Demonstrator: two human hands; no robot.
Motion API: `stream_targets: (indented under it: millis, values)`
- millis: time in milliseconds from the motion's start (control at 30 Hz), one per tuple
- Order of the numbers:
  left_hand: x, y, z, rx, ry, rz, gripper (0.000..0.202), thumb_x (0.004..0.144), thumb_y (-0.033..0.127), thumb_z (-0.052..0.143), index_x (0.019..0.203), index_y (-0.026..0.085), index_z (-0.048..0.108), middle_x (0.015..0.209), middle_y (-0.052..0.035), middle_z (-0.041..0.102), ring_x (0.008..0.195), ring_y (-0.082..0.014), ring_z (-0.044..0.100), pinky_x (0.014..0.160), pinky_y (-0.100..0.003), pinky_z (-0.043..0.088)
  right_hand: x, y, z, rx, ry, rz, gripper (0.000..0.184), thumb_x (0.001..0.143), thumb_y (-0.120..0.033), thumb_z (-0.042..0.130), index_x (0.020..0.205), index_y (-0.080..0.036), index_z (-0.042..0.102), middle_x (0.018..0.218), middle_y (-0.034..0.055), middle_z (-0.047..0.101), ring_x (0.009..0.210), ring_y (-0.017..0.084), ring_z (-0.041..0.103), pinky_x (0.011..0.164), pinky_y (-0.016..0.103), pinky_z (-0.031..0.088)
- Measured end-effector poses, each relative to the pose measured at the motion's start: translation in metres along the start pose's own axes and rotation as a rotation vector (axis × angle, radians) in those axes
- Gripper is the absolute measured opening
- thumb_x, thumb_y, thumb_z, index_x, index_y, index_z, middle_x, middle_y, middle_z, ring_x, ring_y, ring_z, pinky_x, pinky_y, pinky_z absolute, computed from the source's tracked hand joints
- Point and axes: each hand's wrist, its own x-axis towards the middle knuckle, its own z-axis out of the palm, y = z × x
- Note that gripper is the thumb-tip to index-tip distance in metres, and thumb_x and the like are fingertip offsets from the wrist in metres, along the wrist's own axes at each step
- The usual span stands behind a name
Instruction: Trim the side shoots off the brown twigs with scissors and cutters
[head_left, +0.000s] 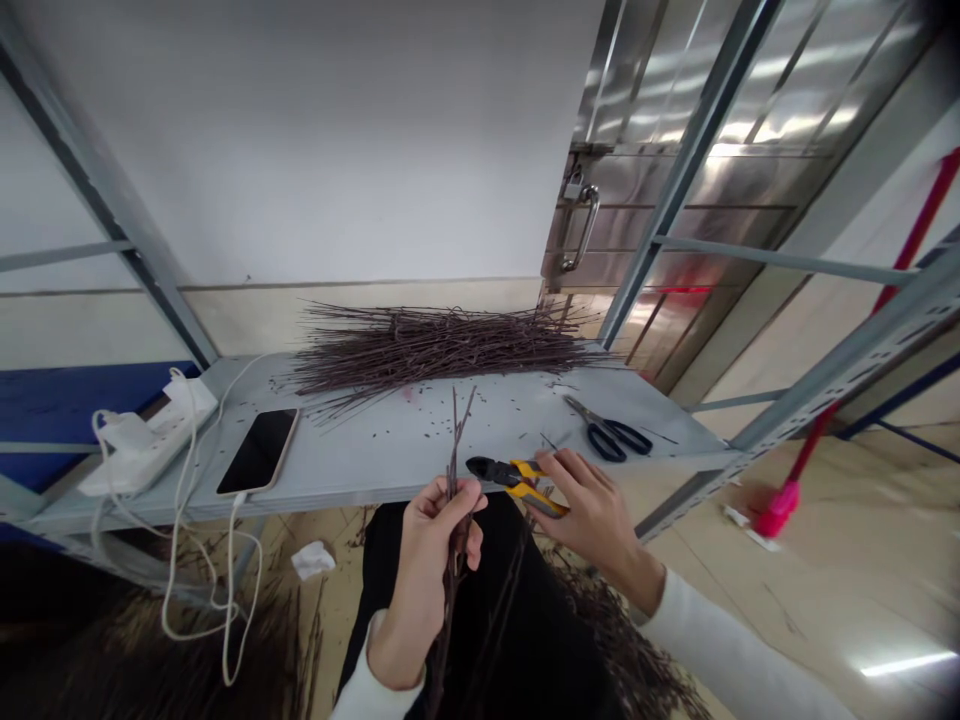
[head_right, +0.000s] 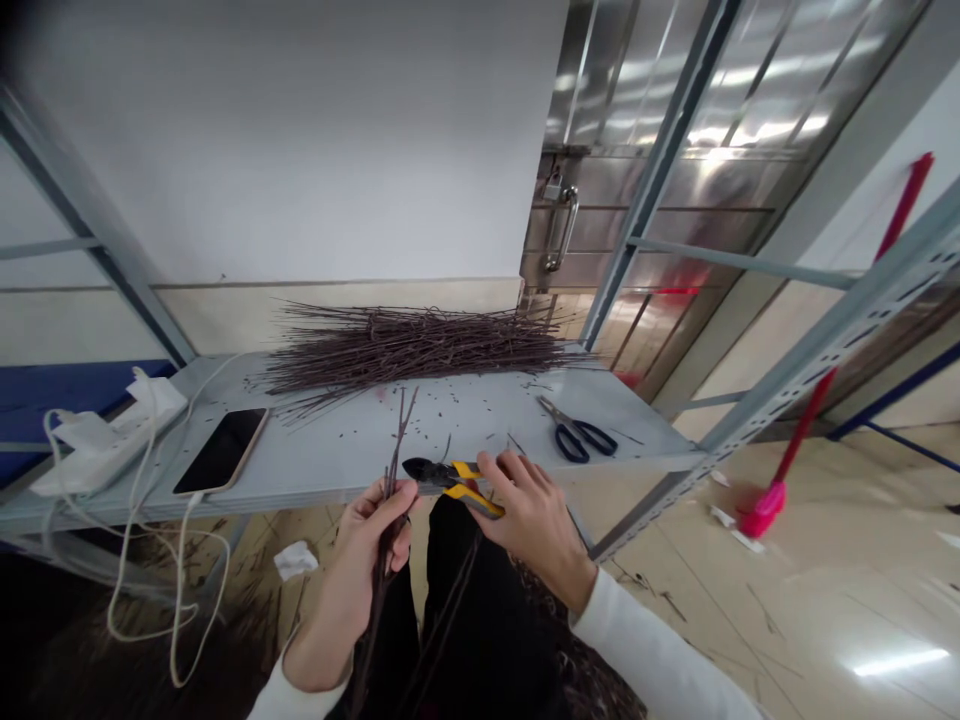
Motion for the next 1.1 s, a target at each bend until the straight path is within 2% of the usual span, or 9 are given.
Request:
stream_targets:
  millis: [100, 200, 333, 467, 633, 767, 867, 967, 1100]
  values:
    - [0.001, -0.002, 0.000, -0.003, -0.004, -0.027, 0.030, 0.062, 0.035, 0.080, 0.066, 0.014, 0.059, 0.059, 0.0016, 0.064, 0.029, -0.0008, 0.041, 0.029, -0.014, 0.029, -0.002, 0.001, 0.005, -0.065, 0.055, -0.032, 0.021, 0.082, -0.026, 0.050, 0.101, -0.019, 0.056, 0.080, 0.0088, 0.062, 0.071, 0.024, 0.061, 0.062, 0.033, 0.049]
    - [0.004, -0.001, -0.003, 0.023, -0.014, 0.014, 0.031, 0.061, 0.035, 0.080, 0.065, 0.013, 0.059, 0.060, 0.0010, 0.064, 0.028, 0.0010, 0.037, 0.028, -0.013, 0.023, 0.000, -0.001, 0.002, 0.082, -0.011, 0.066, 0.024, 0.080, -0.026, 0.052, 0.103, -0.020, 0.054, 0.086, 0.0081, 0.063, 0.074, 0.022, 0.062, 0.061, 0.030, 0.047]
    - [0.012, 0.005, -0.010, 0.141, -0.041, 0.095, 0.032, 0.062, 0.036, 0.080, 0.065, 0.013, 0.059, 0.057, 0.0012, 0.063, 0.028, 0.0014, 0.034, 0.028, -0.012, 0.015, 0.003, -0.007, -0.010, 0.454, -0.310, 0.287, 0.025, 0.077, -0.025, 0.056, 0.102, -0.020, 0.053, 0.083, 0.0020, 0.061, 0.063, 0.014, 0.056, 0.055, 0.024, 0.041]
    - [0.017, 0.009, -0.014, 0.238, -0.094, 0.100, 0.033, 0.062, 0.038, 0.079, 0.064, 0.014, 0.057, 0.057, 0.0002, 0.064, 0.028, 0.0007, 0.033, 0.028, -0.013, 0.014, 0.002, -0.017, -0.019, 0.841, -0.496, 0.491, 0.010, 0.080, -0.028, 0.054, 0.086, -0.020, 0.053, 0.065, -0.0047, 0.045, 0.056, 0.010, 0.043, 0.052, 0.022, 0.034]
    - [0.017, 0.008, -0.014, 0.289, -0.130, 0.131, 0.034, 0.062, 0.039, 0.078, 0.063, 0.014, 0.055, 0.053, 0.0030, 0.059, 0.029, 0.0000, 0.034, 0.029, -0.014, 0.014, -0.008, -0.029, -0.018, 1.490, -0.748, 0.883, 0.027, 0.078, -0.043, 0.060, 0.083, -0.021, 0.045, 0.060, -0.0091, 0.035, 0.042, 0.003, 0.025, 0.039, 0.018, 0.019]
    - [0.018, 0.005, -0.014, 0.303, -0.141, 0.162, 0.038, 0.060, 0.041, 0.079, 0.060, 0.016, 0.050, 0.051, 0.0034, 0.059, 0.028, -0.0006, 0.035, 0.029, -0.014, 0.016, -0.018, -0.034, -0.016, 1.786, -0.853, 1.002, 0.029, 0.074, -0.042, 0.063, 0.086, -0.021, 0.046, 0.059, -0.0088, 0.043, 0.040, 0.003, 0.031, 0.038, 0.017, 0.021]
    - [0.017, 0.004, -0.013, 0.305, -0.166, 0.167, 0.039, 0.061, 0.042, 0.078, 0.061, 0.017, 0.048, 0.053, 0.0021, 0.062, 0.029, -0.0008, 0.036, 0.029, -0.013, 0.018, -0.023, -0.036, -0.014, 1.995, -0.940, 1.004, 0.028, 0.073, -0.041, 0.061, 0.083, -0.021, 0.045, 0.057, -0.0087, 0.043, 0.039, 0.004, 0.030, 0.037, 0.017, 0.023]
    - [0.015, 0.005, -0.011, 0.310, -0.195, 0.164, 0.037, 0.064, 0.042, 0.076, 0.065, 0.017, 0.050, 0.056, 0.0010, 0.065, 0.029, -0.0006, 0.036, 0.028, -0.013, 0.018, -0.024, -0.035, -0.013, 1.996, -0.924, 0.956, 0.029, 0.076, -0.044, 0.060, 0.086, -0.021, 0.046, 0.059, -0.0083, 0.042, 0.041, 0.004, 0.030, 0.038, 0.017, 0.023]
    - [0.010, 0.005, -0.009, 0.283, -0.203, 0.133, 0.037, 0.065, 0.043, 0.075, 0.066, 0.017, 0.049, 0.051, 0.0024, 0.062, 0.029, -0.0009, 0.036, 0.028, -0.013, 0.018, -0.020, -0.030, -0.016, 1.563, -0.695, 0.816, 0.031, 0.079, -0.047, 0.061, 0.092, -0.021, 0.048, 0.069, -0.0056, 0.044, 0.047, 0.005, 0.034, 0.043, 0.019, 0.027]
